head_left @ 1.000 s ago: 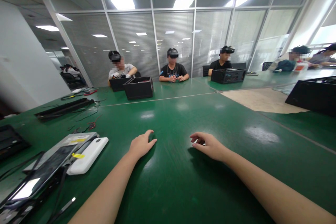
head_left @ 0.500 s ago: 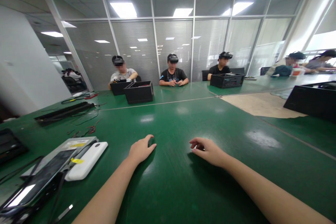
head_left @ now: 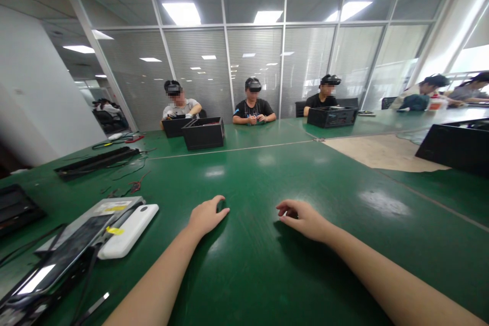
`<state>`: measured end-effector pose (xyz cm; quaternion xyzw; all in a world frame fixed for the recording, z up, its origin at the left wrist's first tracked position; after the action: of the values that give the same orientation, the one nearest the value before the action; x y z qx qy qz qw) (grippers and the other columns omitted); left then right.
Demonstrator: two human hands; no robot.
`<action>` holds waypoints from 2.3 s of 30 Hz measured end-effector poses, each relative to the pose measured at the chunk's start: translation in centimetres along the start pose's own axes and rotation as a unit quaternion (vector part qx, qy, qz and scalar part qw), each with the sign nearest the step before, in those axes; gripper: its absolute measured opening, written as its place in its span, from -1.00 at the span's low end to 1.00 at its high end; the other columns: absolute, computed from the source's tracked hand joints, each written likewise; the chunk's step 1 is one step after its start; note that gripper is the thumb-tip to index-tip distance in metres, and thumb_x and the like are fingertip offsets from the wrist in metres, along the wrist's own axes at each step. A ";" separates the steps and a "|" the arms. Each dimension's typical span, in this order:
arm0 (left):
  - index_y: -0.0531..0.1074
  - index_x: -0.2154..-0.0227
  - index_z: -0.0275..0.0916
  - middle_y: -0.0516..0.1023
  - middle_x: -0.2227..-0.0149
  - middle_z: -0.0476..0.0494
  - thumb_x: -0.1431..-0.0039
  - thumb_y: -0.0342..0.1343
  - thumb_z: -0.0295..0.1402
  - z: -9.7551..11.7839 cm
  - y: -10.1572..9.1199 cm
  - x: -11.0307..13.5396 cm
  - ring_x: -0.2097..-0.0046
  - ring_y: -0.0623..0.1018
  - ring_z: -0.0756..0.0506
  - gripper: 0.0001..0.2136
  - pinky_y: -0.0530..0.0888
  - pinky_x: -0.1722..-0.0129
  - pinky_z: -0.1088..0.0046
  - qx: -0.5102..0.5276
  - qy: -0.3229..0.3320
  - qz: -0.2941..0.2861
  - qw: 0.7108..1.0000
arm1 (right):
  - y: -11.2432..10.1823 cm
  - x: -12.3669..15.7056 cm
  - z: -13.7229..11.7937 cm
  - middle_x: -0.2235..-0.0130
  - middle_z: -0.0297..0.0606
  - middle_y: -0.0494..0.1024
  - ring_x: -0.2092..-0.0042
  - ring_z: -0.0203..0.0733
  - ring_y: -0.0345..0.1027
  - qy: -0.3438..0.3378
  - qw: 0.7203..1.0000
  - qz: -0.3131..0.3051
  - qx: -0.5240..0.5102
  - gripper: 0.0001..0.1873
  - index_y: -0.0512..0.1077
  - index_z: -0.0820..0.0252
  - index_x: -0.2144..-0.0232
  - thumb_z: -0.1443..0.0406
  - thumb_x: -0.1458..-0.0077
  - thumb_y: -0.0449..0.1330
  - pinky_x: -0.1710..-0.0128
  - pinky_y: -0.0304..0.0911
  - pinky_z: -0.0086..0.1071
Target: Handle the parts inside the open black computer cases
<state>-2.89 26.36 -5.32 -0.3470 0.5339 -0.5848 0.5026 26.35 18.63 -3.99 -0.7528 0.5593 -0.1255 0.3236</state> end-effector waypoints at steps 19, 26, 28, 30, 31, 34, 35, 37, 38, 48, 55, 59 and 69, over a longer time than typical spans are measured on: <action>0.32 -0.03 0.00 0.54 0.18 -0.12 -0.13 -0.10 0.08 0.1 -0.1 -0.1 0.25 0.53 -0.16 -0.52 0.25 0.45 0.45 -0.006 -0.010 -0.002 1.000 | -0.1 0.0 0.0 0.22 -0.21 0.54 0.25 -0.23 0.42 -0.001 1.000 -0.005 0.002 -0.70 0.42 0.20 0.11 0.24 -0.08 0.15 0.23 0.32 -0.33; 0.33 -0.06 -0.02 0.54 0.19 -0.15 -0.12 -0.07 0.07 0.2 -0.3 -0.1 0.23 0.53 -0.18 -0.50 0.30 0.41 0.42 0.007 -0.016 -0.010 1.000 | -0.2 0.0 -0.2 0.22 -0.22 0.55 0.25 -0.24 0.42 -0.006 1.000 -0.001 0.002 -0.70 0.41 0.19 0.11 0.27 -0.07 0.15 0.23 0.32 -0.34; 0.32 -0.07 -0.03 0.54 0.19 -0.16 -0.11 -0.07 0.07 0.2 -0.3 -0.2 0.23 0.53 -0.18 -0.49 0.30 0.40 0.42 0.010 -0.018 -0.014 1.000 | -0.3 -0.1 -0.2 0.22 -0.23 0.55 0.26 -0.25 0.41 -0.007 1.000 0.001 0.006 -0.71 0.42 0.19 0.12 0.28 -0.07 0.15 0.23 0.32 -0.34; 0.32 -0.07 -0.02 0.55 0.18 -0.16 -0.12 -0.09 0.07 0.2 -0.2 -0.3 0.22 0.53 -0.18 -0.49 0.30 0.40 0.42 0.008 -0.013 -0.014 1.000 | -0.4 -0.1 -0.2 0.22 -0.24 0.55 0.26 -0.25 0.41 -0.010 1.000 0.001 0.010 -0.71 0.41 0.19 0.12 0.28 -0.07 0.15 0.23 0.32 -0.35; 0.31 -0.08 -0.02 0.55 0.18 -0.16 -0.12 -0.09 0.07 0.2 -0.2 -0.3 0.22 0.53 -0.19 -0.49 0.30 0.40 0.42 0.005 -0.010 -0.014 1.000 | -0.4 -0.1 -0.2 0.22 -0.24 0.54 0.25 -0.25 0.41 -0.012 1.000 0.004 0.013 -0.71 0.41 0.19 0.11 0.28 -0.07 0.15 0.22 0.32 -0.35; 0.31 -0.07 -0.01 0.55 0.18 -0.15 -0.12 -0.10 0.08 0.2 -0.3 -0.4 0.21 0.53 -0.19 -0.49 0.30 0.39 0.43 -0.004 -0.007 -0.013 1.000 | -0.4 0.1 -0.8 0.19 -0.22 0.52 0.24 -0.25 0.40 -0.021 0.999 0.026 0.042 -0.68 0.40 0.19 0.09 0.27 -0.07 0.15 0.21 0.31 -0.34; 0.31 -0.07 -0.01 0.55 0.18 -0.15 -0.12 -0.10 0.07 0.2 -0.3 -0.4 0.21 0.53 -0.19 -0.49 0.30 0.39 0.43 -0.005 -0.007 -0.014 1.000 | -0.5 0.2 -1.2 0.18 -0.21 0.51 0.23 -0.24 0.39 -0.024 0.997 0.041 0.063 -0.67 0.39 0.20 0.09 0.26 -0.06 0.16 0.19 0.31 -0.33; 0.31 -0.07 -0.01 0.55 0.19 -0.15 -0.13 -0.10 0.07 0.2 -0.3 -0.4 0.21 0.53 -0.19 -0.50 0.30 0.39 0.43 -0.005 -0.006 -0.017 1.000 | -0.8 0.4 -2.5 0.14 -0.17 0.49 0.18 -0.19 0.37 -0.029 0.989 0.081 0.119 -0.66 0.39 0.20 0.08 0.26 -0.07 0.15 0.12 0.28 -0.29; 0.30 -0.07 -0.01 0.55 0.19 -0.15 -0.13 -0.11 0.07 0.2 -0.3 -0.4 0.21 0.53 -0.19 -0.50 0.30 0.39 0.42 -0.004 -0.005 -0.020 1.000 | -1.1 0.5 -3.4 0.12 -0.15 0.47 0.13 -0.16 0.36 -0.029 0.983 0.104 0.150 -0.65 0.38 0.20 0.06 0.26 -0.07 0.14 0.08 0.26 -0.26; 0.30 -0.07 0.02 0.54 0.15 -0.16 -0.13 -0.13 0.09 -0.1 0.0 -0.7 0.17 0.53 -0.23 -0.50 0.32 0.38 0.40 -0.002 -0.003 -0.025 1.000 | -6.6 -4.1 -10.9 -0.01 0.07 0.34 -0.02 0.10 0.21 0.068 0.900 0.285 0.323 -0.37 0.25 0.35 -0.07 0.10 0.00 0.13 0.00 0.17 -0.11; 0.31 -0.05 0.00 0.55 0.18 -0.17 -0.13 -0.13 0.08 -0.2 -0.1 -0.5 0.20 0.53 -0.22 -0.51 0.31 0.39 0.41 0.004 -0.001 -0.023 1.000 | -9.8 -11.4 -9.1 -0.19 0.32 0.11 -0.18 0.23 0.03 0.234 0.838 0.291 0.399 -0.15 0.05 0.58 -0.20 0.15 0.02 0.18 -0.10 0.00 0.04; 0.33 -0.03 0.00 0.55 0.18 -0.17 -0.13 -0.11 0.08 -0.2 -0.1 -0.6 0.21 0.53 -0.21 -0.52 0.31 0.39 0.41 0.005 -0.010 -0.022 1.000 | -12.4 -14.3 -4.7 -0.04 0.36 0.34 -0.07 0.24 0.25 0.323 0.838 0.227 0.377 -0.39 0.31 0.60 -0.05 0.28 0.02 0.20 0.04 0.17 0.05; 0.43 0.19 -0.07 0.55 0.39 -0.06 -0.11 -0.02 -0.05 -1.1 0.1 -2.4 0.32 0.50 -0.12 -0.69 0.29 0.41 0.46 0.101 -0.072 0.049 0.991 | -12.6 -14.2 -4.2 0.09 0.20 0.50 0.06 0.13 0.41 0.290 0.844 0.178 0.414 -0.48 0.49 0.38 0.12 0.06 -0.01 0.21 0.10 0.27 -0.12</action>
<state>-3.28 29.01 -5.30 -0.3088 0.4509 -0.5841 0.6001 28.70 32.37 9.58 -0.3657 0.6484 -0.4982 0.4447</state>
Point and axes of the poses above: each hand's wrist, its own x-axis away from the middle knuckle, its own y-axis out of the palm, z = x × y, the point moved 7 cm from there along -x, towards the middle knuckle
